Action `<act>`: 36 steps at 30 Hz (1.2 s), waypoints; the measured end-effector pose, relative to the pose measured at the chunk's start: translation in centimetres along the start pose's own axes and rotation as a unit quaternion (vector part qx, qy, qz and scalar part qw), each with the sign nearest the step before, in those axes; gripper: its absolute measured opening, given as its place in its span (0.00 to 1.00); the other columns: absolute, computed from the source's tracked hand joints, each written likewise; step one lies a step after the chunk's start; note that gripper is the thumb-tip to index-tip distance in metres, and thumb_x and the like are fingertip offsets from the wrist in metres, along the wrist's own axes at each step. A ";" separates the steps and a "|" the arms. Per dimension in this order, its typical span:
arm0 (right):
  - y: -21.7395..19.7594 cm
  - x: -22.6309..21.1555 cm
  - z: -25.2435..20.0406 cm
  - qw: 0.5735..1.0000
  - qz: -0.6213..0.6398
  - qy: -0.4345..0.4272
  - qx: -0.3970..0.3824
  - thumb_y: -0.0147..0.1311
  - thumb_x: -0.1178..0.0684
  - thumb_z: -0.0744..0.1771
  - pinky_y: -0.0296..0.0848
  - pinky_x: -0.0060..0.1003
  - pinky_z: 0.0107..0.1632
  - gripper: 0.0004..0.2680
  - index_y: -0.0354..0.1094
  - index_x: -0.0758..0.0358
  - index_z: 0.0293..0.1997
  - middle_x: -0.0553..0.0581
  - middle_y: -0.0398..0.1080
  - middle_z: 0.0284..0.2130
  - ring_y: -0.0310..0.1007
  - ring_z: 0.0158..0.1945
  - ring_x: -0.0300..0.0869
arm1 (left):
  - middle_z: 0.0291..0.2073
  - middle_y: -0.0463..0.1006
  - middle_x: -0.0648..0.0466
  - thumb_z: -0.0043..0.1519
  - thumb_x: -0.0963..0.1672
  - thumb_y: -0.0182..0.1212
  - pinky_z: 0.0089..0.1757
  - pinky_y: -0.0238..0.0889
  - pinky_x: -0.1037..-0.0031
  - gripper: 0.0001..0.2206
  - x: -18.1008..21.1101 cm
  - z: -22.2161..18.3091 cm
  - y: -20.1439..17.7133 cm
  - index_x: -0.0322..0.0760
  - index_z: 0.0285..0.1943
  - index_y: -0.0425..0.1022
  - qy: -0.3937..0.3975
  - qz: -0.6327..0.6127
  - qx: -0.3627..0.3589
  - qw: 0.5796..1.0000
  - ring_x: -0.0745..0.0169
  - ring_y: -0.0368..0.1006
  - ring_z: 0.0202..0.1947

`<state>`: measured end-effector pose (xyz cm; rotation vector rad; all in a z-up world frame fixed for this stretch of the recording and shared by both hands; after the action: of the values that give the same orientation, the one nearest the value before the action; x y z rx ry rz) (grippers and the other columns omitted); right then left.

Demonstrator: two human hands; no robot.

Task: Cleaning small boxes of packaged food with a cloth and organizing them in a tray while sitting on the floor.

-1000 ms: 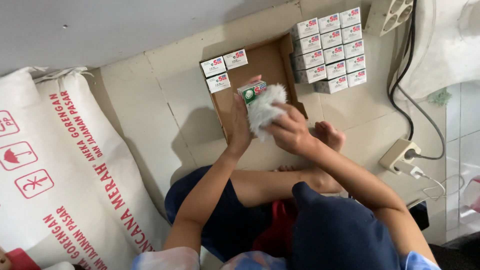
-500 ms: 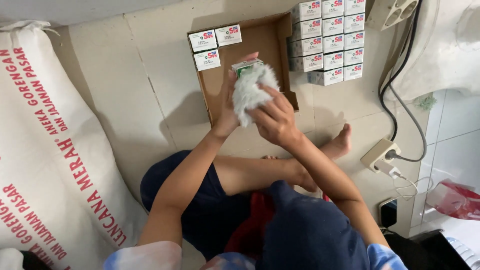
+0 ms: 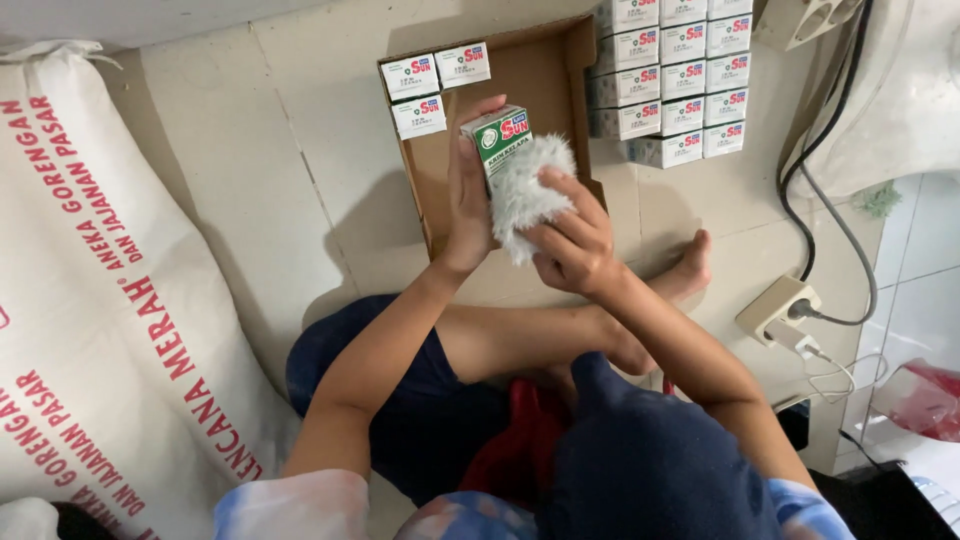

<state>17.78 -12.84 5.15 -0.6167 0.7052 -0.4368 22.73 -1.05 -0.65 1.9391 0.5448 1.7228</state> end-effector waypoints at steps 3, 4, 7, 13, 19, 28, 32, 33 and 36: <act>0.4 0.2 -0.7 0.997 0.035 -0.048 -0.045 0.38 0.63 0.69 0.78 0.64 0.55 0.11 0.71 0.71 0.33 0.61 0.59 0.24 0.73 0.51 0.71 | 0.53 0.73 0.54 0.75 0.56 0.40 0.48 0.64 0.77 0.22 -0.7 -0.1 0.0 0.42 0.67 0.67 -0.030 -0.025 -0.001 0.999 0.69 0.70 0.46; 0.4 1.0 -0.8 0.998 0.036 -0.013 -0.041 0.40 0.62 0.70 0.76 0.66 0.55 0.10 0.71 0.72 0.37 0.64 0.63 0.29 0.71 0.54 0.73 | 0.57 0.72 0.52 0.75 0.57 0.40 0.51 0.66 0.75 0.25 -1.4 -0.2 -0.2 0.40 0.68 0.66 -0.032 -0.019 -0.004 0.999 0.65 0.71 0.51; 0.0 1.6 0.0 0.998 0.024 0.043 -0.026 0.39 0.66 0.67 0.74 0.68 0.58 0.08 0.69 0.75 0.39 0.69 0.66 0.31 0.68 0.45 0.71 | 0.62 0.73 0.50 0.74 0.58 0.39 0.56 0.67 0.73 0.27 -1.3 -0.4 -0.1 0.38 0.70 0.66 -0.037 0.004 -0.005 0.999 0.62 0.72 0.57; 1.9 0.0 -2.0 1.000 -0.002 -0.020 0.011 0.46 0.63 0.67 0.75 0.70 0.55 0.08 0.74 0.70 0.31 0.67 0.69 0.29 0.75 0.47 0.74 | 0.50 0.78 0.52 0.75 0.56 0.37 0.48 0.69 0.76 0.26 -2.6 -0.2 -0.2 0.34 0.69 0.67 -0.045 -0.073 0.009 0.996 0.69 0.74 0.44; 1.7 0.2 -3.3 0.997 -0.027 0.002 0.071 0.47 0.61 0.67 0.76 0.67 0.50 0.09 0.75 0.70 0.31 0.66 0.69 0.29 0.77 0.44 0.73 | 0.48 0.77 0.51 0.75 0.57 0.36 0.53 0.66 0.72 0.26 -0.3 -0.9 0.5 0.38 0.64 0.72 -0.040 0.051 0.036 0.997 0.67 0.72 0.44; 0.9 0.6 -2.5 0.997 -0.019 -0.001 0.073 0.47 0.60 0.68 0.75 0.67 0.51 0.09 0.74 0.72 0.32 0.68 0.69 0.28 0.76 0.43 0.75 | 0.47 0.79 0.58 0.75 0.58 0.34 0.54 0.64 0.78 0.26 -0.2 -1.1 0.9 0.44 0.65 0.73 -0.062 0.031 0.027 0.997 0.76 0.71 0.46; 2.1 -0.3 -4.2 0.996 0.010 -0.031 0.082 0.49 0.61 0.66 0.76 0.66 0.51 0.09 0.75 0.69 0.27 0.69 0.73 0.30 0.79 0.44 0.72 | 0.52 0.75 0.60 0.77 0.56 0.32 0.59 0.60 0.75 0.24 0.1 -1.1 0.3 0.45 0.72 0.67 -0.011 0.059 0.016 0.998 0.78 0.68 0.50; 1.8 -0.1 -4.0 0.996 0.010 -0.030 0.083 0.49 0.61 0.66 0.76 0.66 0.51 0.09 0.75 0.69 0.27 0.69 0.73 0.30 0.79 0.44 0.72 | 0.52 0.75 0.60 0.77 0.56 0.32 0.59 0.60 0.75 0.24 0.1 -1.1 0.3 0.45 0.72 0.67 -0.011 0.059 0.016 0.998 0.78 0.68 0.50; 1.3 1.4 -4.2 0.998 0.016 0.008 0.065 0.48 0.63 0.66 0.75 0.68 0.52 0.08 0.75 0.72 0.30 0.69 0.70 0.28 0.77 0.41 0.74 | 0.53 0.76 0.55 0.77 0.55 0.32 0.61 0.61 0.71 0.25 0.1 -0.8 0.4 0.41 0.71 0.68 0.009 0.098 -0.003 0.995 0.72 0.69 0.54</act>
<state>16.03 -14.20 1.11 -0.4795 0.6948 -0.4549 21.90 -1.20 -0.25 2.0337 0.3642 1.8591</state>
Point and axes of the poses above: each hand's wrist, its own z-axis towards the middle knuckle, its own y-axis out of the palm, x = y × z, the point moved 4 cm from there along z, towards the middle knuckle
